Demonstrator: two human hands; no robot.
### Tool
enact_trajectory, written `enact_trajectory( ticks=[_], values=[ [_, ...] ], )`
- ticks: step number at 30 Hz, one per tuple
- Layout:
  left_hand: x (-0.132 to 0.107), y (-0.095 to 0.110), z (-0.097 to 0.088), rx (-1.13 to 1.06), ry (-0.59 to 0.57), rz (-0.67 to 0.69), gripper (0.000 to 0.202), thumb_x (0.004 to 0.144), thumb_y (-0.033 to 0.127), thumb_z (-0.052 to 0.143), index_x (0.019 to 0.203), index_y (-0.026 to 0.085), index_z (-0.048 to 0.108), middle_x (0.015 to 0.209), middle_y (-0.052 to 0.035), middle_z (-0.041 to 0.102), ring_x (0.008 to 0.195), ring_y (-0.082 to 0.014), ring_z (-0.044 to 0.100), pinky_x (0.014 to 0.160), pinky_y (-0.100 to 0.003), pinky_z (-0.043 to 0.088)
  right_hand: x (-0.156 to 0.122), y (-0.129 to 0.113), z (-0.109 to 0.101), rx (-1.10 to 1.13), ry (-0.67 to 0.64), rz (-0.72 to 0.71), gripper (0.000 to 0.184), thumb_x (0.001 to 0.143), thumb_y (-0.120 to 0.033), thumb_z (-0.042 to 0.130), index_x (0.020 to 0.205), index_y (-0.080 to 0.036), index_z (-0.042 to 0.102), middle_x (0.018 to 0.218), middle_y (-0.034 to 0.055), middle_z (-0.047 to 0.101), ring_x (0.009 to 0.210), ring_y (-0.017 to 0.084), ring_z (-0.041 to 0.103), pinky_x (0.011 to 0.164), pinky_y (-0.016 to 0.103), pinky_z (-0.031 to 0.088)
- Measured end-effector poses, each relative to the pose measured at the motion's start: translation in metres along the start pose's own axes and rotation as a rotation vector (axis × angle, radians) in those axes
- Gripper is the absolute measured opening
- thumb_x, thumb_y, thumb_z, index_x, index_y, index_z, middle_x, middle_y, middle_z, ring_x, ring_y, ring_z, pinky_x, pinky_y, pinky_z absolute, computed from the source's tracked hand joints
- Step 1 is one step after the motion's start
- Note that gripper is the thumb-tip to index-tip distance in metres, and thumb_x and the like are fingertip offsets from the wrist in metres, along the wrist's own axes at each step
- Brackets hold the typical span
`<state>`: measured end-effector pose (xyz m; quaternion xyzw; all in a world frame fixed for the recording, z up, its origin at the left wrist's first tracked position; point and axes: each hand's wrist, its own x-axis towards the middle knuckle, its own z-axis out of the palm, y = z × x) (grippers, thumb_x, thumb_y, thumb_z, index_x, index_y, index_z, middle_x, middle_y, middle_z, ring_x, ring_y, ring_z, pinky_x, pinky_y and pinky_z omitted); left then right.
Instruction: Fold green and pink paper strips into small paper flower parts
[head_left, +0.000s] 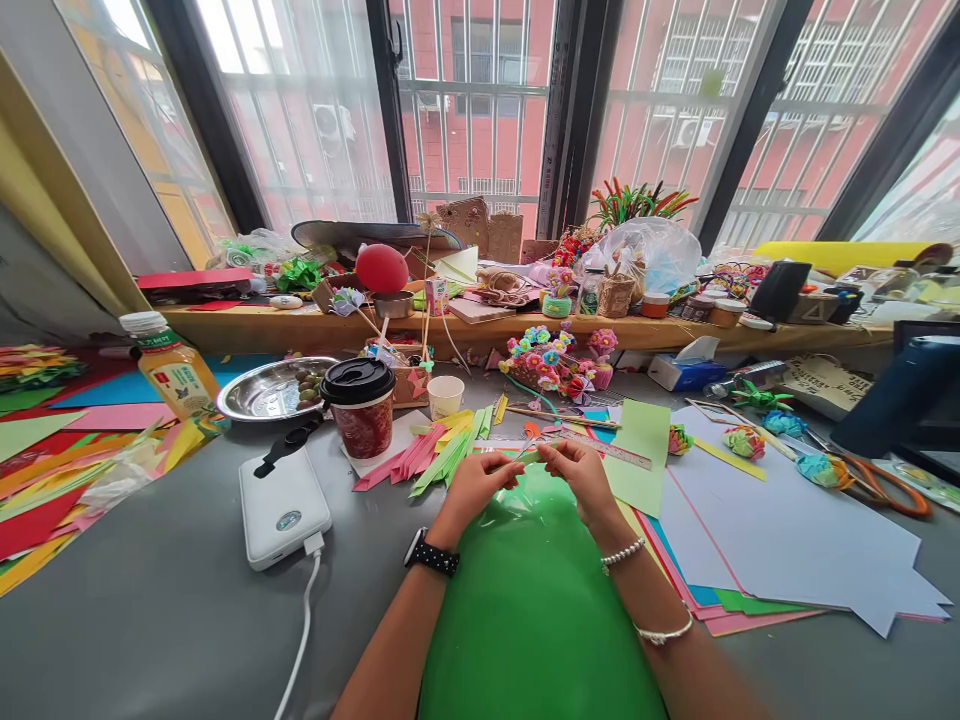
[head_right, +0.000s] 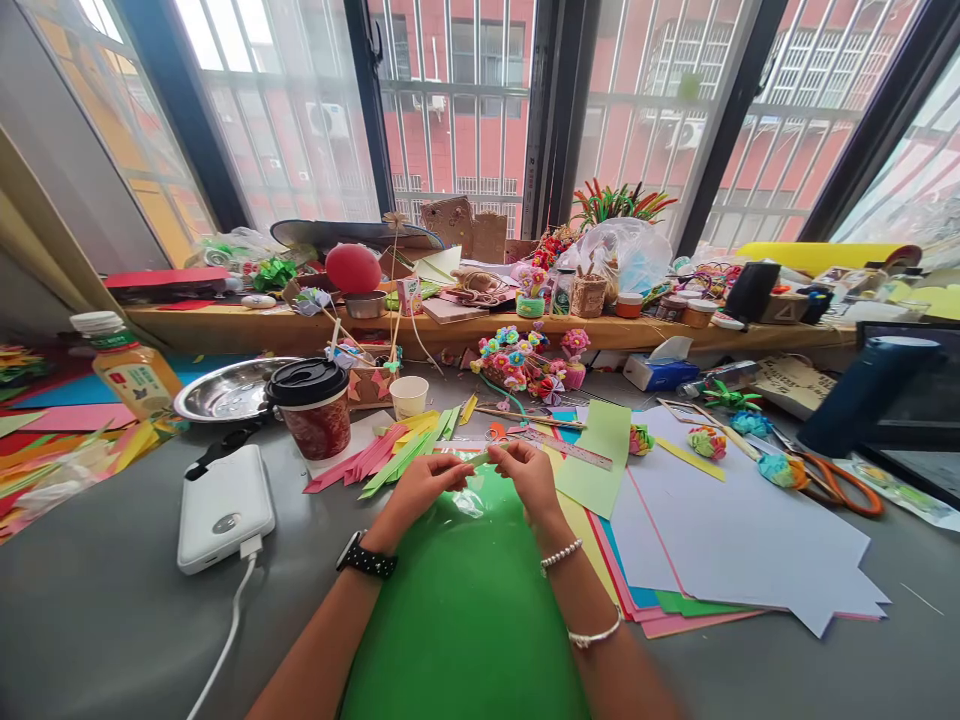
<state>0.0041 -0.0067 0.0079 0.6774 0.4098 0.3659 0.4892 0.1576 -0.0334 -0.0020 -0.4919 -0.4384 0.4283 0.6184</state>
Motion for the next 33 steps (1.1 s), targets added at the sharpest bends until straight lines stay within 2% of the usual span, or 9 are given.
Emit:
enact_trajectory(
  ticks=[6, 10, 16, 24, 26, 28, 31, 33],
  values=[
    [0.000, 0.003, -0.003, -0.128, 0.039, -0.088, 0.029, 0.056, 0.041, 0.066, 0.058, 0.012, 0.063, 0.051, -0.0017, 0.059, 0.049, -0.0118, 0.053, 0.053, -0.023, 0.042, 0.003, 0.003, -0.002, 0.065, 0.085, 0.052, 0.026, 0.052, -0.039, 0.071, 0.054, -0.016, 0.060, 0.050, -0.0015, 0.056, 0.047, 0.009, 0.046, 0.050, 0.024, 0.038],
    [0.000, 0.002, -0.005, -0.170, 0.071, -0.100, 0.029, 0.054, 0.041, 0.068, 0.058, 0.012, 0.063, 0.051, -0.0008, 0.059, 0.049, -0.0111, 0.053, 0.053, -0.023, 0.042, 0.003, 0.003, -0.002, 0.062, 0.062, 0.065, 0.025, 0.053, -0.039, 0.071, 0.057, -0.016, 0.062, 0.053, -0.0008, 0.059, 0.049, 0.010, 0.049, 0.050, 0.024, 0.039],
    [0.002, 0.000, -0.009, -0.189, 0.187, -0.069, 0.032, 0.056, 0.044, 0.065, 0.050, 0.013, 0.059, 0.049, -0.0009, 0.059, 0.049, -0.0112, 0.053, 0.052, -0.022, 0.042, 0.002, 0.001, -0.002, 0.098, -0.024, 0.157, 0.028, 0.050, -0.035, 0.074, 0.068, -0.016, 0.064, 0.061, 0.0009, 0.065, 0.053, 0.011, 0.055, 0.055, 0.024, 0.041],
    [0.000, 0.002, -0.007, -0.197, 0.188, -0.050, 0.030, 0.059, 0.041, 0.065, 0.051, 0.013, 0.058, 0.048, -0.0001, 0.058, 0.050, -0.0108, 0.053, 0.055, -0.023, 0.044, 0.004, 0.001, -0.003, 0.105, 0.013, 0.098, 0.030, 0.051, -0.034, 0.074, 0.073, -0.015, 0.065, 0.061, 0.0020, 0.065, 0.058, 0.013, 0.058, 0.056, 0.024, 0.041],
    [-0.001, 0.003, -0.006, -0.196, 0.144, -0.026, 0.028, 0.058, 0.040, 0.066, 0.055, 0.013, 0.060, 0.052, -0.0007, 0.060, 0.054, -0.0120, 0.055, 0.057, -0.024, 0.045, 0.004, 0.001, -0.004, 0.147, 0.023, 0.127, 0.031, 0.050, -0.034, 0.074, 0.074, -0.015, 0.065, 0.062, 0.0021, 0.065, 0.058, 0.013, 0.058, 0.054, 0.024, 0.042],
    [-0.001, 0.004, -0.004, -0.225, 0.084, 0.005, 0.028, 0.056, 0.038, 0.069, 0.068, 0.012, 0.063, 0.060, -0.0017, 0.063, 0.060, -0.0133, 0.057, 0.060, -0.025, 0.045, 0.003, 0.001, -0.004, 0.203, -0.001, 0.170, 0.032, 0.049, -0.033, 0.075, 0.074, -0.015, 0.066, 0.063, 0.0024, 0.065, 0.058, 0.013, 0.058, 0.053, 0.023, 0.042],
    [-0.001, 0.004, 0.000, -0.315, 0.056, 0.039, 0.042, 0.054, 0.034, 0.072, 0.090, 0.014, 0.062, 0.072, -0.0030, 0.066, 0.068, -0.0151, 0.059, 0.065, -0.027, 0.045, 0.001, 0.000, -0.003, 0.238, -0.086, 0.209, 0.028, 0.050, -0.032, 0.075, 0.071, -0.016, 0.066, 0.064, 0.0014, 0.064, 0.054, 0.010, 0.055, 0.053, 0.022, 0.042],
    [-0.001, 0.003, 0.001, -0.350, 0.064, 0.060, 0.040, 0.055, 0.034, 0.071, 0.089, 0.015, 0.062, 0.075, -0.0037, 0.066, 0.070, -0.0157, 0.059, 0.067, -0.028, 0.046, -0.001, -0.001, -0.001, 0.234, -0.141, 0.210, 0.023, 0.053, -0.032, 0.073, 0.069, -0.017, 0.065, 0.063, 0.0002, 0.064, 0.053, 0.009, 0.053, 0.054, 0.022, 0.042]
  ],
)
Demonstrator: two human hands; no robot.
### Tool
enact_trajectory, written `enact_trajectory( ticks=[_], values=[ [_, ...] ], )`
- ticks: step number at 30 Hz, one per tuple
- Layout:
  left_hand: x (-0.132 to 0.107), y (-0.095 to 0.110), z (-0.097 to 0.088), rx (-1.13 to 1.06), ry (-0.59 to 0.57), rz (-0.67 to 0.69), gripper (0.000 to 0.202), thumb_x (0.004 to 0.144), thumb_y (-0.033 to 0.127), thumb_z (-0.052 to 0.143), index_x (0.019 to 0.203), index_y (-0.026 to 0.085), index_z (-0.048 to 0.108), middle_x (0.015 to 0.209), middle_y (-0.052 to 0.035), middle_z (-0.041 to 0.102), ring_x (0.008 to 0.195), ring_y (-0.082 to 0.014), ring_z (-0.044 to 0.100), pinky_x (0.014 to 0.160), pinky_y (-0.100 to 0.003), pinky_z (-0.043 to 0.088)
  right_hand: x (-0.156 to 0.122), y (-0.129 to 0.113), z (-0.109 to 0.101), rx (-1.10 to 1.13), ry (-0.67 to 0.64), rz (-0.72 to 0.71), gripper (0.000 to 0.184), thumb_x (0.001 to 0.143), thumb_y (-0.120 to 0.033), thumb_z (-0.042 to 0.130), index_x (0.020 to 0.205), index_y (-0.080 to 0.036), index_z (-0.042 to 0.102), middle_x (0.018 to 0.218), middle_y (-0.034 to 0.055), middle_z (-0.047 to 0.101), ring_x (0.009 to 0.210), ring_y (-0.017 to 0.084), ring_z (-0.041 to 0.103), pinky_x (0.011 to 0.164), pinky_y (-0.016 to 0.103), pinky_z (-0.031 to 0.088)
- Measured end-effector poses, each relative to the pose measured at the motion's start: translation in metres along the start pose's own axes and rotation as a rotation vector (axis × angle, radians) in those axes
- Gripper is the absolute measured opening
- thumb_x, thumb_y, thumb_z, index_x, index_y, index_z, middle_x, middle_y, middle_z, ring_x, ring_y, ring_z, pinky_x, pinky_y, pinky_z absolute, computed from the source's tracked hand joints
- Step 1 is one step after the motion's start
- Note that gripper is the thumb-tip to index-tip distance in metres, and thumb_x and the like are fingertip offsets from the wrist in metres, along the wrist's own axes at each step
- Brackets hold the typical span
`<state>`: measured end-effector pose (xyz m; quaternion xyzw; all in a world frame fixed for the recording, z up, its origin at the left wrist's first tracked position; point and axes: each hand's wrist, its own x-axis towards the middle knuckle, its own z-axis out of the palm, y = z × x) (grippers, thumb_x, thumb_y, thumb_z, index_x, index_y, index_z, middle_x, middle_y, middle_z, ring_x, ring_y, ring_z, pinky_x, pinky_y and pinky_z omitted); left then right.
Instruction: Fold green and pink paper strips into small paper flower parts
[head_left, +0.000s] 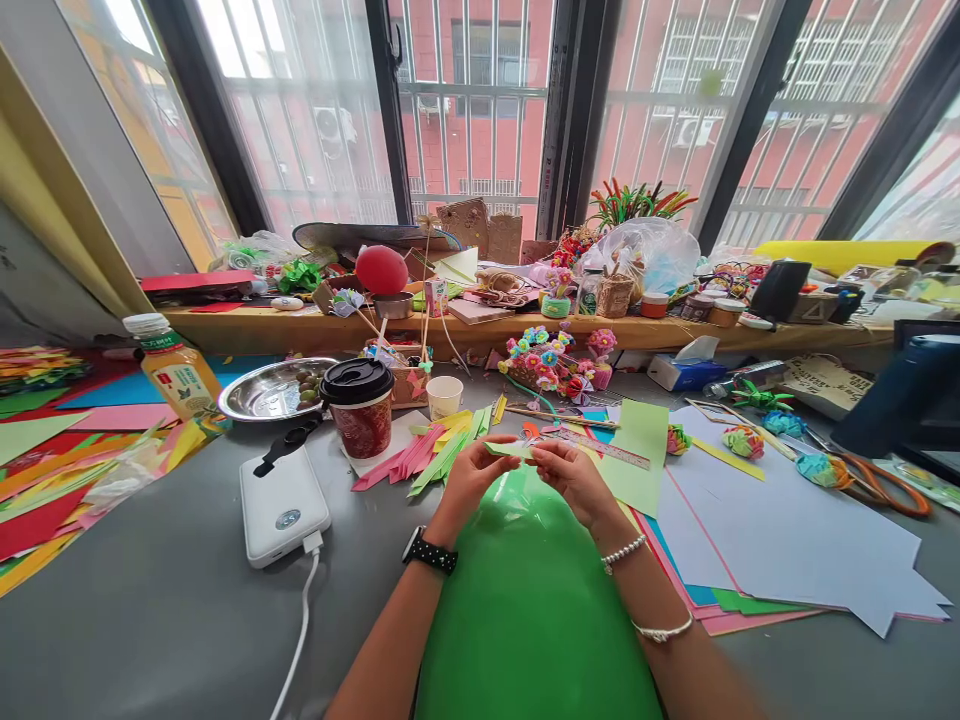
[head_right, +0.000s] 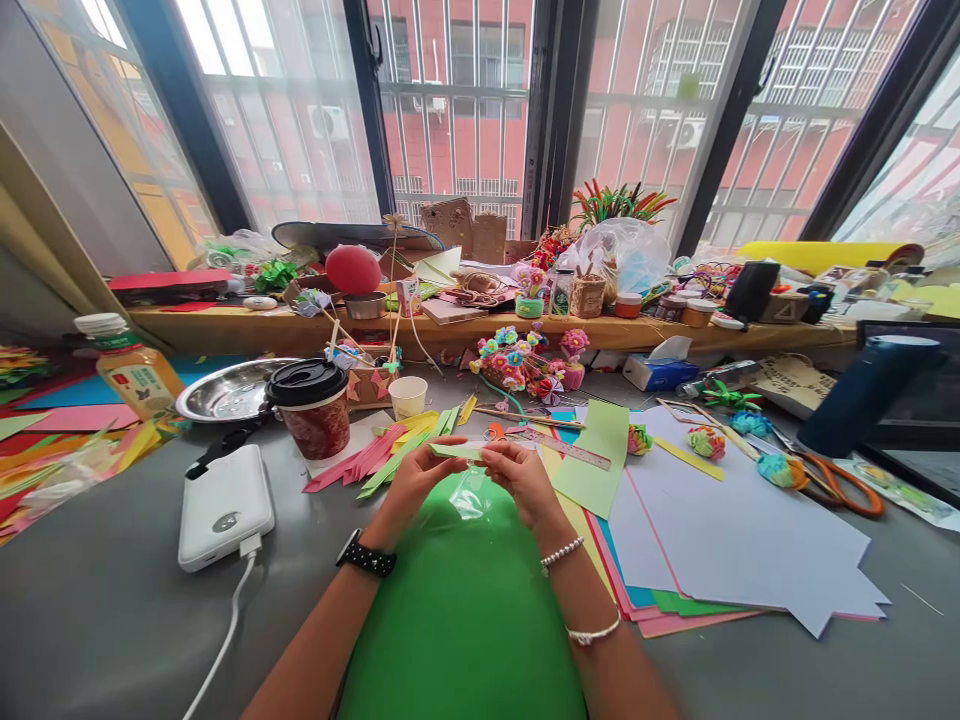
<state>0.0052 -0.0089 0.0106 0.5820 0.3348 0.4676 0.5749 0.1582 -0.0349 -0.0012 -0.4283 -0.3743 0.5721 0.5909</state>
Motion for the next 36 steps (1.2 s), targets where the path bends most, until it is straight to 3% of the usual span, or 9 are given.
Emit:
enact_trajectory(
  ticks=[6, 10, 22, 29, 32, 36],
  values=[
    [0.000, 0.000, -0.002, 0.034, 0.011, 0.032, 0.027, 0.061, 0.035, 0.067, 0.076, 0.013, 0.062, 0.070, -0.0028, 0.064, 0.067, -0.0143, 0.057, 0.066, -0.027, 0.045, -0.007, -0.005, 0.008, -0.084, -0.114, 0.021, 0.018, 0.058, -0.032, 0.070, 0.067, -0.017, 0.065, 0.067, -0.0002, 0.064, 0.060, 0.009, 0.054, 0.059, 0.022, 0.042],
    [0.001, 0.000, -0.004, 0.118, -0.009, 0.035, 0.025, 0.062, 0.037, 0.066, 0.066, 0.012, 0.060, 0.063, -0.0016, 0.060, 0.062, -0.0132, 0.055, 0.061, -0.025, 0.043, -0.008, -0.008, 0.010, -0.212, -0.123, -0.078, 0.018, 0.061, -0.033, 0.068, 0.070, -0.017, 0.065, 0.071, 0.0014, 0.064, 0.067, 0.012, 0.056, 0.063, 0.023, 0.042],
    [-0.001, 0.004, -0.001, 0.150, -0.033, -0.002, 0.026, 0.061, 0.039, 0.064, 0.060, 0.014, 0.058, 0.057, 0.0016, 0.056, 0.060, -0.0126, 0.056, 0.060, -0.023, 0.044, -0.005, 0.002, 0.009, -0.628, -0.027, -0.395, 0.019, 0.069, -0.035, 0.060, 0.067, -0.017, 0.063, 0.062, 0.0029, 0.063, 0.057, 0.015, 0.057, 0.053, 0.024, 0.044],
    [0.001, 0.003, -0.002, 0.182, -0.053, -0.015, 0.022, 0.060, 0.035, 0.066, 0.066, 0.014, 0.062, 0.063, -0.0011, 0.062, 0.062, -0.0140, 0.058, 0.060, -0.024, 0.045, -0.006, 0.001, 0.009, -0.744, 0.023, -0.488, 0.016, 0.071, -0.032, 0.057, 0.068, -0.017, 0.063, 0.065, 0.0036, 0.064, 0.058, 0.016, 0.058, 0.056, 0.025, 0.046],
    [0.002, 0.009, -0.014, 0.180, 0.083, 0.013, 0.030, 0.063, 0.037, 0.062, 0.083, 0.014, 0.063, 0.075, -0.0051, 0.067, 0.068, -0.0166, 0.061, 0.065, -0.027, 0.047, -0.004, 0.002, 0.006, -0.706, 0.103, -0.476, 0.017, 0.071, -0.032, 0.056, 0.069, -0.016, 0.063, 0.063, 0.0037, 0.064, 0.057, 0.016, 0.057, 0.055, 0.025, 0.045],
    [0.003, 0.014, -0.042, 0.511, 0.515, 0.150, 0.026, 0.071, 0.034, 0.053, 0.085, 0.015, 0.063, 0.086, -0.0080, 0.066, 0.076, -0.0186, 0.061, 0.069, -0.029, 0.045, -0.001, 0.004, 0.002, -0.626, 0.213, -0.441, 0.021, 0.070, -0.035, 0.057, 0.069, -0.014, 0.062, 0.062, 0.0043, 0.062, 0.056, 0.015, 0.056, 0.053, 0.024, 0.044]
  ],
)
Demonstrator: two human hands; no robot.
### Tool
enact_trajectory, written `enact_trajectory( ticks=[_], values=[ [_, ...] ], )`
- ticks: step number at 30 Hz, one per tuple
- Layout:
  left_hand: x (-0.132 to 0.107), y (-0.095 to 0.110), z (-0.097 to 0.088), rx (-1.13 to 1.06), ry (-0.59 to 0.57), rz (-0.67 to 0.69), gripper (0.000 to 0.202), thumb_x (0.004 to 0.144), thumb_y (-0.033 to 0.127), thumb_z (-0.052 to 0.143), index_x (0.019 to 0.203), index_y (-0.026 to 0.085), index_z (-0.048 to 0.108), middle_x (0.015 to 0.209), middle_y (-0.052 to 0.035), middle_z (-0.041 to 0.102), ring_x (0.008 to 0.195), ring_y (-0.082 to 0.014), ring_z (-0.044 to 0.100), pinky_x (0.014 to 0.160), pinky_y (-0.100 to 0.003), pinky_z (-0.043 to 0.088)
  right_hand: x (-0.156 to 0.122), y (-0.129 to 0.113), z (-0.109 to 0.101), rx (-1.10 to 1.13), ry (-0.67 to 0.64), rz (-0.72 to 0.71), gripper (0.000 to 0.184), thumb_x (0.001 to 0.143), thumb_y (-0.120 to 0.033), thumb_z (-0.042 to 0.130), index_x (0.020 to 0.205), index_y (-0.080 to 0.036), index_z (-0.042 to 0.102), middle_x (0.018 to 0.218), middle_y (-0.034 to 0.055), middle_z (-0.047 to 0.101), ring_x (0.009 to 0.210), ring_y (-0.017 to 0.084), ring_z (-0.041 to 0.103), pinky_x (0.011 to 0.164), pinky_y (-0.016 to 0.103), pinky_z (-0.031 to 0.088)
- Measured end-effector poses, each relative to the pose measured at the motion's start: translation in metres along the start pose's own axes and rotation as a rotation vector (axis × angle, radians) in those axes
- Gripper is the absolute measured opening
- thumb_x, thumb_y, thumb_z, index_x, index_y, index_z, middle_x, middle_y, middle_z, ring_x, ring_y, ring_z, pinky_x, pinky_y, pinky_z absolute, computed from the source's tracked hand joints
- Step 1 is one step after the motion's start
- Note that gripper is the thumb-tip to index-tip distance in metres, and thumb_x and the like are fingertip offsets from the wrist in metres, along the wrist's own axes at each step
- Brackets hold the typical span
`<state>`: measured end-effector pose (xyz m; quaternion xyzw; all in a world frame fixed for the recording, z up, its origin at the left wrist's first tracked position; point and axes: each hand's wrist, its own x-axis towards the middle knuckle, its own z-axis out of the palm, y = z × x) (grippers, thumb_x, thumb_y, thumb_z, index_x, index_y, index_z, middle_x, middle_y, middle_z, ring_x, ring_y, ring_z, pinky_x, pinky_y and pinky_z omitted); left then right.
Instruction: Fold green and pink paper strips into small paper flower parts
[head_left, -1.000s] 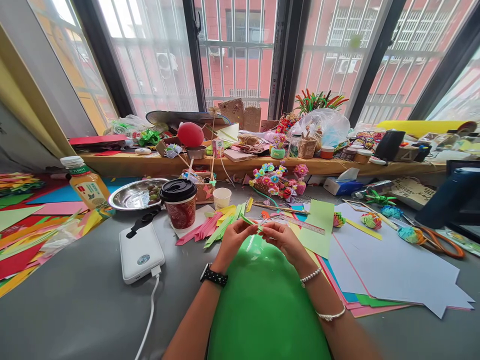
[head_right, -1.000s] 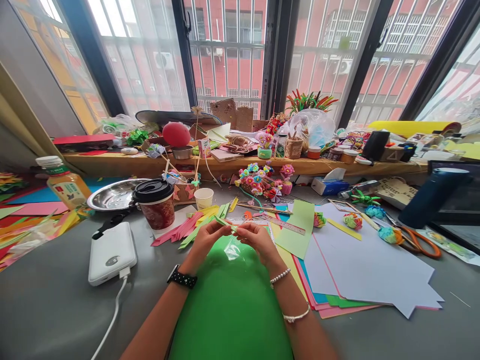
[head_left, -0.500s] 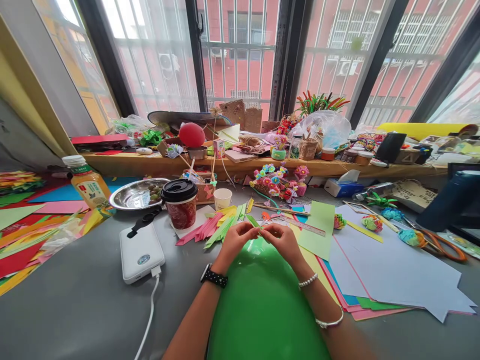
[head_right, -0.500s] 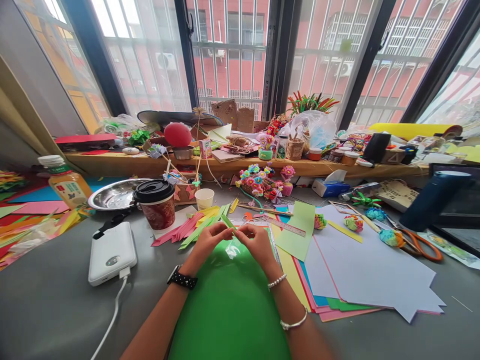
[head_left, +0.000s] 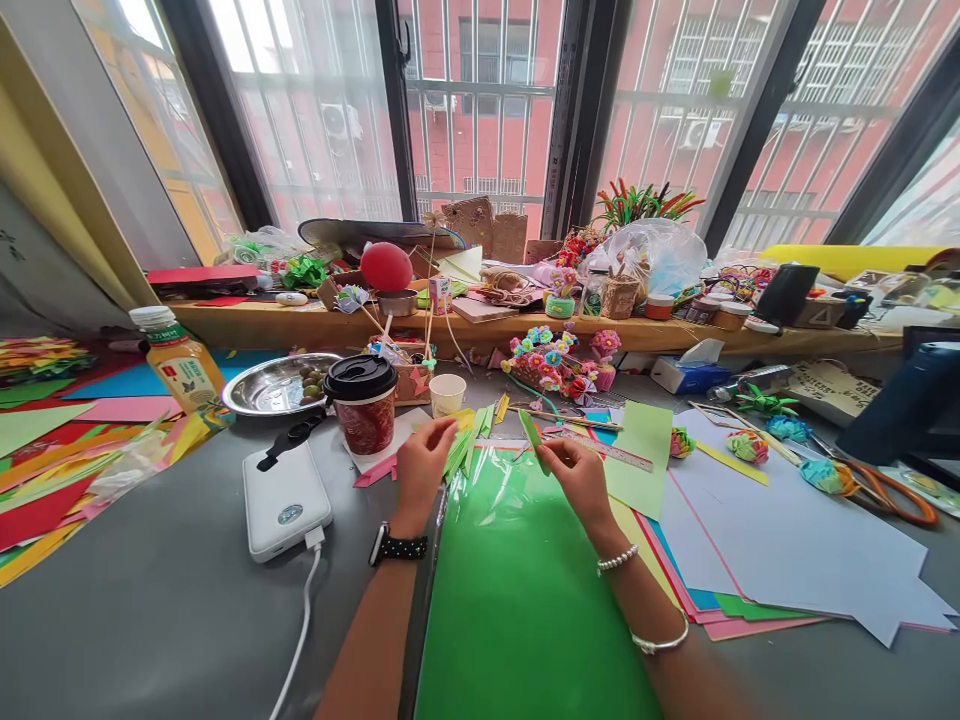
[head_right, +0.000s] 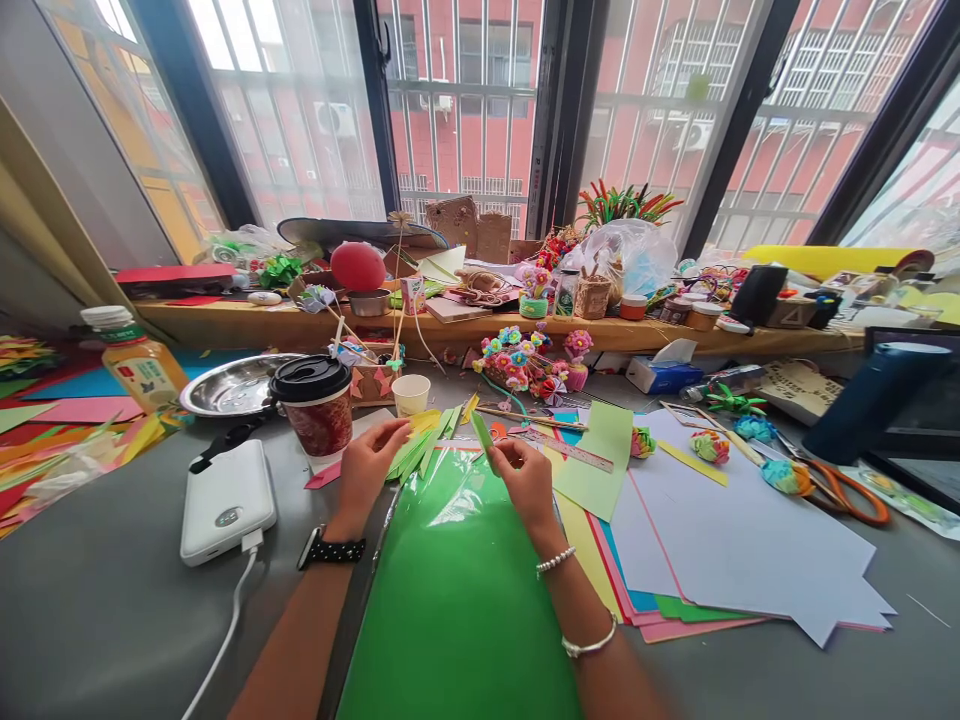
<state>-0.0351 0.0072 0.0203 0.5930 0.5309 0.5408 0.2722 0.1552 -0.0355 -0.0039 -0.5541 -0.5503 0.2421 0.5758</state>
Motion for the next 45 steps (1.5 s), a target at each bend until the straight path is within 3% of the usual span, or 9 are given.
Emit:
enact_trajectory(
  ticks=[2, 7, 13, 17, 25, 29, 34, 41, 45],
  values=[
    [0.004, -0.006, -0.008, 0.209, 0.042, 0.045, 0.022, 0.074, 0.030, 0.049, 0.083, 0.016, 0.064, 0.086, -0.0086, 0.066, 0.073, -0.0185, 0.061, 0.067, -0.029, 0.045, 0.000, 0.001, 0.000, 0.019, 0.014, 0.007, 0.022, 0.069, -0.036, 0.058, 0.069, -0.014, 0.062, 0.063, 0.0043, 0.062, 0.056, 0.015, 0.056, 0.052, 0.024, 0.044],
    [0.001, -0.008, -0.011, 0.816, -0.050, 0.114, 0.023, 0.078, 0.023, 0.045, 0.084, 0.015, 0.066, 0.084, -0.0117, 0.065, 0.075, -0.0234, 0.059, 0.057, -0.028, 0.039, 0.000, -0.001, 0.000, 0.021, 0.028, 0.012, 0.023, 0.069, -0.037, 0.058, 0.069, -0.014, 0.062, 0.062, 0.0040, 0.062, 0.055, 0.015, 0.055, 0.052, 0.024, 0.044],
    [-0.001, -0.005, -0.010, 0.986, -0.170, 0.074, 0.023, 0.075, 0.031, 0.050, 0.089, 0.017, 0.063, 0.086, -0.0095, 0.064, 0.077, -0.0239, 0.059, 0.053, -0.026, 0.037, 0.000, -0.002, 0.000, 0.026, 0.025, 0.023, 0.024, 0.068, -0.038, 0.058, 0.069, -0.014, 0.062, 0.063, 0.0047, 0.062, 0.057, 0.016, 0.056, 0.053, 0.025, 0.043],
    [0.000, -0.007, -0.009, 0.960, -0.226, 0.031, 0.027, 0.073, 0.028, 0.052, 0.096, 0.018, 0.061, 0.090, -0.0102, 0.064, 0.081, -0.0238, 0.058, 0.056, -0.026, 0.037, -0.001, -0.002, 0.000, 0.024, 0.025, 0.025, 0.023, 0.068, -0.037, 0.058, 0.069, -0.014, 0.062, 0.062, 0.0047, 0.062, 0.057, 0.016, 0.056, 0.053, 0.025, 0.044],
    [0.003, -0.006, -0.009, 0.607, -0.123, 0.019, 0.024, 0.070, 0.028, 0.056, 0.089, 0.014, 0.063, 0.091, -0.0108, 0.064, 0.077, -0.0212, 0.058, 0.067, -0.028, 0.041, 0.000, -0.001, 0.000, 0.015, 0.032, 0.036, 0.024, 0.068, -0.038, 0.058, 0.069, -0.014, 0.062, 0.063, 0.0049, 0.062, 0.057, 0.016, 0.056, 0.053, 0.025, 0.044],
    [0.005, -0.007, -0.007, 0.215, -0.084, -0.071, 0.026, 0.064, 0.030, 0.061, 0.084, 0.014, 0.064, 0.086, -0.0083, 0.067, 0.079, -0.0209, 0.060, 0.072, -0.029, 0.042, 0.000, -0.002, -0.001, 0.020, 0.034, 0.032, 0.025, 0.068, -0.039, 0.058, 0.069, -0.014, 0.062, 0.064, 0.0047, 0.062, 0.057, 0.016, 0.056, 0.054, 0.025, 0.044],
    [0.002, -0.006, 0.000, -0.299, -0.188, -0.245, 0.043, 0.055, 0.039, 0.067, 0.089, 0.013, 0.062, 0.088, -0.0083, 0.067, 0.079, -0.0202, 0.061, 0.069, -0.029, 0.045, 0.000, -0.002, -0.001, 0.036, 0.018, 0.028, 0.026, 0.068, -0.040, 0.057, 0.070, -0.014, 0.062, 0.065, 0.0050, 0.063, 0.057, 0.016, 0.056, 0.054, 0.025, 0.045],
    [0.002, -0.012, 0.004, 0.100, -0.059, -0.072, 0.026, 0.064, 0.032, 0.061, 0.084, 0.016, 0.065, 0.083, -0.0071, 0.068, 0.079, -0.0215, 0.062, 0.073, -0.032, 0.045, 0.000, 0.001, 0.000, 0.028, 0.021, 0.013, 0.026, 0.068, -0.040, 0.057, 0.069, -0.015, 0.062, 0.066, 0.0053, 0.063, 0.057, 0.017, 0.057, 0.053, 0.026, 0.046],
    [0.001, -0.010, 0.003, 0.220, -0.053, -0.063, 0.025, 0.070, 0.029, 0.056, 0.088, 0.015, 0.065, 0.089, -0.0091, 0.068, 0.082, -0.0219, 0.062, 0.074, -0.031, 0.045, -0.001, 0.000, 0.000, 0.010, 0.024, 0.032, 0.025, 0.069, -0.039, 0.057, 0.070, -0.015, 0.062, 0.065, 0.0051, 0.063, 0.058, 0.017, 0.057, 0.055, 0.026, 0.045]
  ],
)
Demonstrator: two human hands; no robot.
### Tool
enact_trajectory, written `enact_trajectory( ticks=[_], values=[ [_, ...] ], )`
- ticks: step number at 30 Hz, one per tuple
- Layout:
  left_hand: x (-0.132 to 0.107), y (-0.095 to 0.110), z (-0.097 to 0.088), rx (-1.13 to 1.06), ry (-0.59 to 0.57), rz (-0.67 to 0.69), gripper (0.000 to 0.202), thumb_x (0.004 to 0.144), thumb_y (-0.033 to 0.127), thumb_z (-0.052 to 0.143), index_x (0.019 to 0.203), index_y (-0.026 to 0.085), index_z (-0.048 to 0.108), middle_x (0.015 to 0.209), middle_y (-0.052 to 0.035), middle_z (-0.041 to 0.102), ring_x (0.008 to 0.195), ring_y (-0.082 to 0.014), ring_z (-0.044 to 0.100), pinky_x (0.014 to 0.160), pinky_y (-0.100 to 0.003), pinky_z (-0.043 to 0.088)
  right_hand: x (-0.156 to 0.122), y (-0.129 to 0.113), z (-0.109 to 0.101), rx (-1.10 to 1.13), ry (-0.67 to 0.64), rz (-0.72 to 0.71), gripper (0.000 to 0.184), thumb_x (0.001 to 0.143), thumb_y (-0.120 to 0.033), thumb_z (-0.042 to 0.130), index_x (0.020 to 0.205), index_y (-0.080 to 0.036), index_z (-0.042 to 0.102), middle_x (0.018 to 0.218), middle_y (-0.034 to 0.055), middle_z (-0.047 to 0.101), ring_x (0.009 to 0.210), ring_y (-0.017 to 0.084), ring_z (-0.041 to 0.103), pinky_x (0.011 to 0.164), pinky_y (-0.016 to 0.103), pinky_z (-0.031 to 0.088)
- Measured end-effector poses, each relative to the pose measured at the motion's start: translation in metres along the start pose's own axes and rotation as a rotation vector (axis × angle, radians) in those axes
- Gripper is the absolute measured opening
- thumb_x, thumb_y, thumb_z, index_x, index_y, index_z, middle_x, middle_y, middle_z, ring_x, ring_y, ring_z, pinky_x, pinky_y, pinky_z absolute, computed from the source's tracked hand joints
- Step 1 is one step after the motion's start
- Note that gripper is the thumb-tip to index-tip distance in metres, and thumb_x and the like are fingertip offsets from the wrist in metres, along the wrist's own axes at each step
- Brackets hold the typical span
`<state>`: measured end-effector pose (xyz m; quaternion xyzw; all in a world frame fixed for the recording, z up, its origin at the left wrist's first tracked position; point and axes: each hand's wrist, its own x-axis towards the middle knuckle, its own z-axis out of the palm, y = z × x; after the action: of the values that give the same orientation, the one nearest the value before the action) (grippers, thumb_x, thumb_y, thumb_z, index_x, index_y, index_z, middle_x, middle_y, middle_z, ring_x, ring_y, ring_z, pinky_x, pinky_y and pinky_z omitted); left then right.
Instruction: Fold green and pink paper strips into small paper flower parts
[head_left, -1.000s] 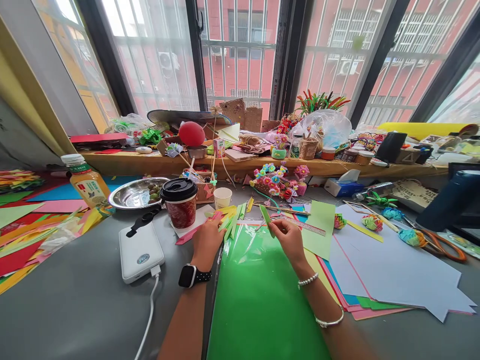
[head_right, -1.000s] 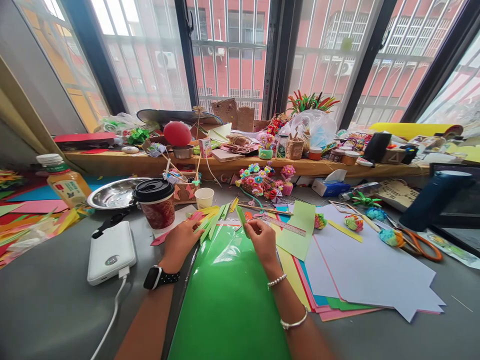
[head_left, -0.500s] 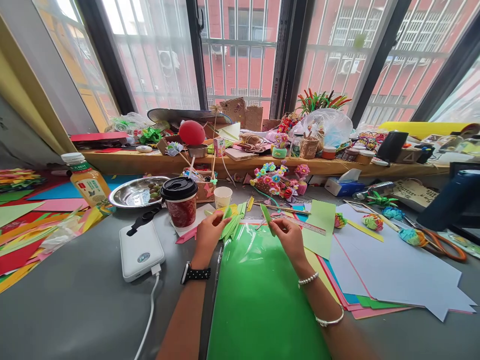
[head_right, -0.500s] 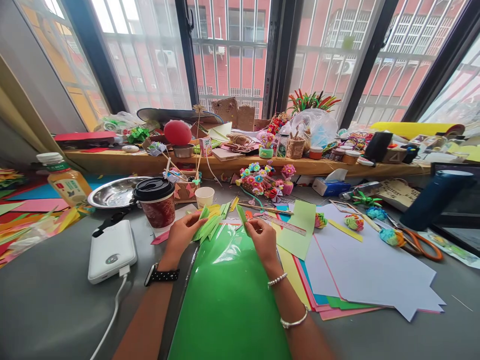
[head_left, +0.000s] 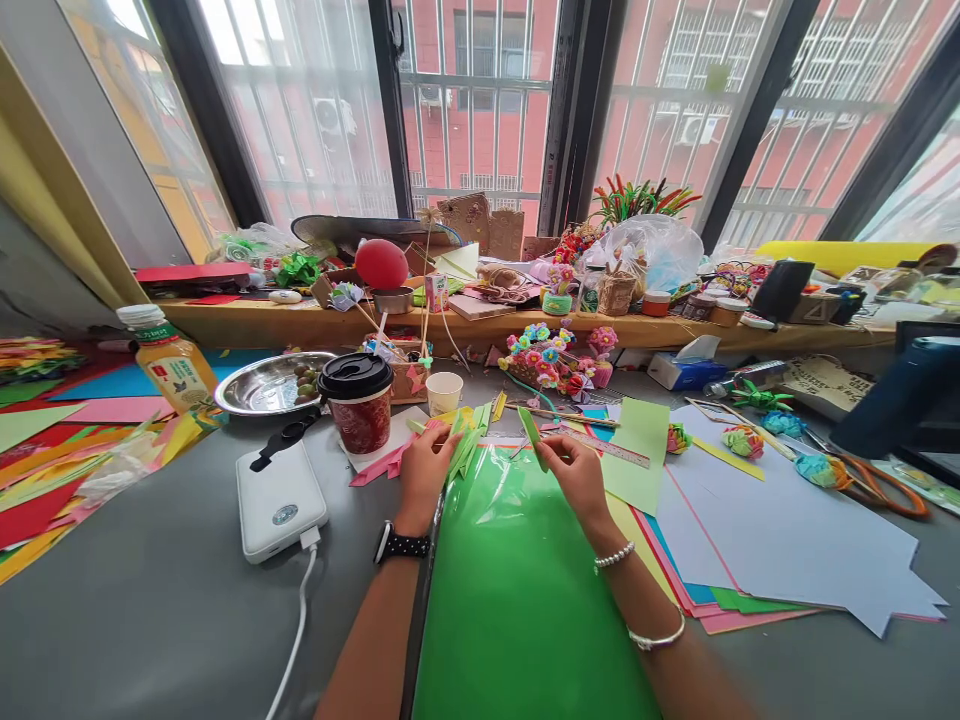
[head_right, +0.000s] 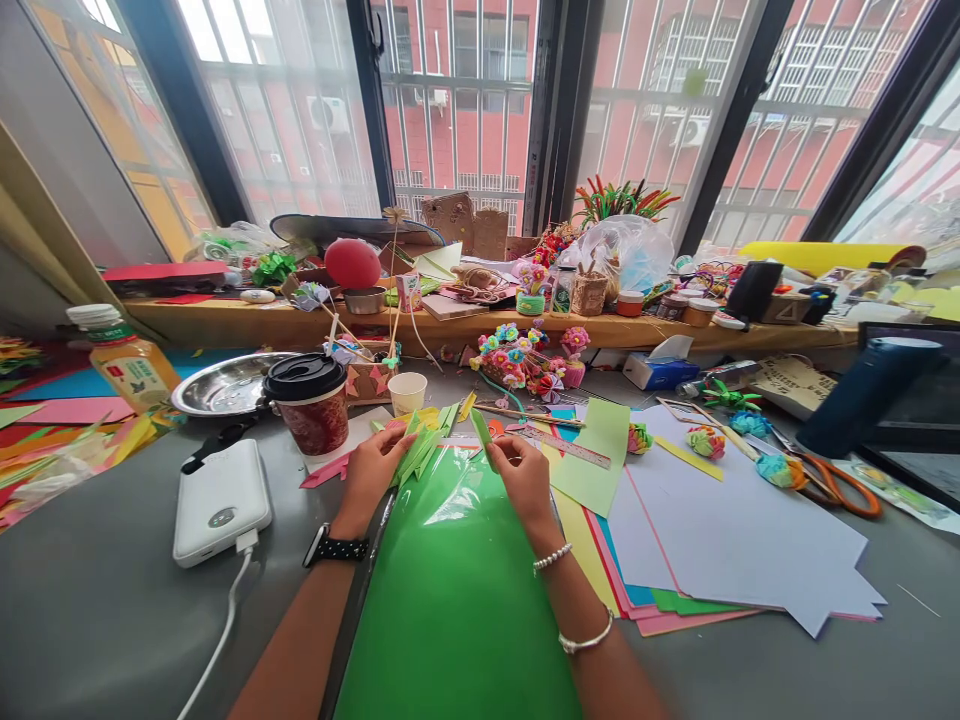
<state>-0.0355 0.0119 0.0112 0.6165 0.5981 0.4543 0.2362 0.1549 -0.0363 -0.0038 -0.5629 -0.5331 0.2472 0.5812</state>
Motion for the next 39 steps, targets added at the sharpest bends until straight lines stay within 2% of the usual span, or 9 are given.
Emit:
enact_trajectory(
  ticks=[5, 10, 13, 19, 24, 26, 31, 35, 39],
  values=[
    [0.000, 0.001, 0.000, -0.013, 0.027, 0.008, 0.022, 0.070, 0.023, 0.053, 0.084, 0.015, 0.067, 0.091, -0.0082, 0.068, 0.088, -0.0219, 0.060, 0.081, -0.032, 0.043, 0.000, 0.000, 0.000, -0.011, 0.008, 0.002, 0.024, 0.069, -0.038, 0.056, 0.069, -0.015, 0.062, 0.067, 0.0051, 0.063, 0.060, 0.017, 0.056, 0.056, 0.026, 0.044],
    [0.001, 0.001, 0.000, -0.291, 0.031, -0.055, 0.024, 0.066, 0.021, 0.056, 0.087, 0.014, 0.065, 0.091, -0.0073, 0.067, 0.084, -0.0188, 0.061, 0.078, -0.030, 0.045, 0.002, 0.001, -0.002, -0.104, 0.102, -0.072, 0.024, 0.068, -0.039, 0.058, 0.068, -0.016, 0.064, 0.074, 0.0059, 0.062, 0.056, 0.014, 0.050, 0.054, 0.026, 0.043],
    [0.001, 0.003, -0.001, -0.435, 0.024, -0.076, 0.029, 0.064, 0.019, 0.058, 0.092, 0.013, 0.062, 0.092, -0.0076, 0.066, 0.085, -0.0178, 0.061, 0.079, -0.029, 0.045, 0.002, 0.001, -0.002, -0.071, 0.110, -0.073, 0.024, 0.068, -0.039, 0.058, 0.068, -0.016, 0.064, 0.071, 0.0055, 0.061, 0.056, 0.014, 0.050, 0.053, 0.026, 0.044],
    [-0.010, 0.012, 0.010, -0.583, -0.074, -0.018, 0.027, 0.062, 0.024, 0.062, 0.087, 0.013, 0.061, 0.089, -0.0070, 0.065, 0.084, -0.0183, 0.060, 0.078, -0.031, 0.046, -0.004, -0.004, 0.006, 0.183, -0.132, 0.005, 0.026, 0.067, -0.042, 0.059, 0.068, -0.016, 0.061, 0.059, 0.0015, 0.060, 0.049, 0.013, 0.056, 0.046, 0.024, 0.046],
    [-0.023, 0.021, 0.028, -0.553, -0.113, 0.006, 0.023, 0.062, 0.025, 0.062, 0.082, 0.014, 0.058, 0.084, -0.0060, 0.064, 0.080, -0.0183, 0.060, 0.074, -0.031, 0.046, -0.014, -0.010, 0.016, 0.127, -0.312, -0.026, 0.024, 0.067, -0.041, 0.059, 0.060, -0.018, 0.058, 0.050, -0.0011, 0.057, 0.043, 0.013, 0.055, 0.043, 0.023, 0.044],
    [-0.026, 0.022, 0.033, -0.576, -0.151, -0.030, 0.023, 0.061, 0.025, 0.063, 0.080, 0.014, 0.056, 0.083, -0.0057, 0.062, 0.079, -0.0176, 0.060, 0.072, -0.030, 0.047, -0.015, -0.010, 0.018, 0.047, -0.302, -0.066, 0.022, 0.069, -0.037, 0.057, 0.059, -0.018, 0.057, 0.050, -0.0009, 0.057, 0.043, 0.012, 0.054, 0.043, 0.023, 0.043],
    [-0.028, 0.022, 0.039, -0.727, -0.206, -0.150, 0.027, 0.060, 0.027, 0.064, 0.079, 0.014, 0.050, 0.078, -0.0038, 0.059, 0.076, -0.0165, 0.060, 0.067, -0.029, 0.048, -0.013, -0.008, 0.017, -0.195, -0.169, -0.195, 0.020, 0.070, -0.029, 0.056, 0.053, -0.019, 0.055, 0.049, -0.0008, 0.056, 0.045, 0.011, 0.049, 0.044, 0.022, 0.038],
    [-0.030, 0.026, 0.036, -0.808, -0.240, -0.207, 0.028, 0.060, 0.026, 0.063, 0.080, 0.014, 0.049, 0.076, -0.0029, 0.059, 0.074, -0.0157, 0.060, 0.068, -0.030, 0.049, -0.011, -0.004, 0.016, -0.273, -0.144, -0.187, 0.020, 0.070, -0.028, 0.056, 0.053, -0.018, 0.056, 0.051, 0.0000, 0.057, 0.045, 0.012, 0.050, 0.045, 0.022, 0.038],
    [-0.030, 0.028, 0.034, -0.816, -0.271, -0.187, 0.032, 0.059, 0.027, 0.064, 0.086, 0.014, 0.053, 0.079, -0.0042, 0.060, 0.078, -0.0172, 0.060, 0.073, -0.032, 0.048, -0.010, -0.002, 0.016, -0.271, -0.150, -0.189, 0.020, 0.070, -0.029, 0.056, 0.055, -0.018, 0.057, 0.053, 0.0005, 0.059, 0.047, 0.012, 0.052, 0.048, 0.023, 0.041]
  ],
)
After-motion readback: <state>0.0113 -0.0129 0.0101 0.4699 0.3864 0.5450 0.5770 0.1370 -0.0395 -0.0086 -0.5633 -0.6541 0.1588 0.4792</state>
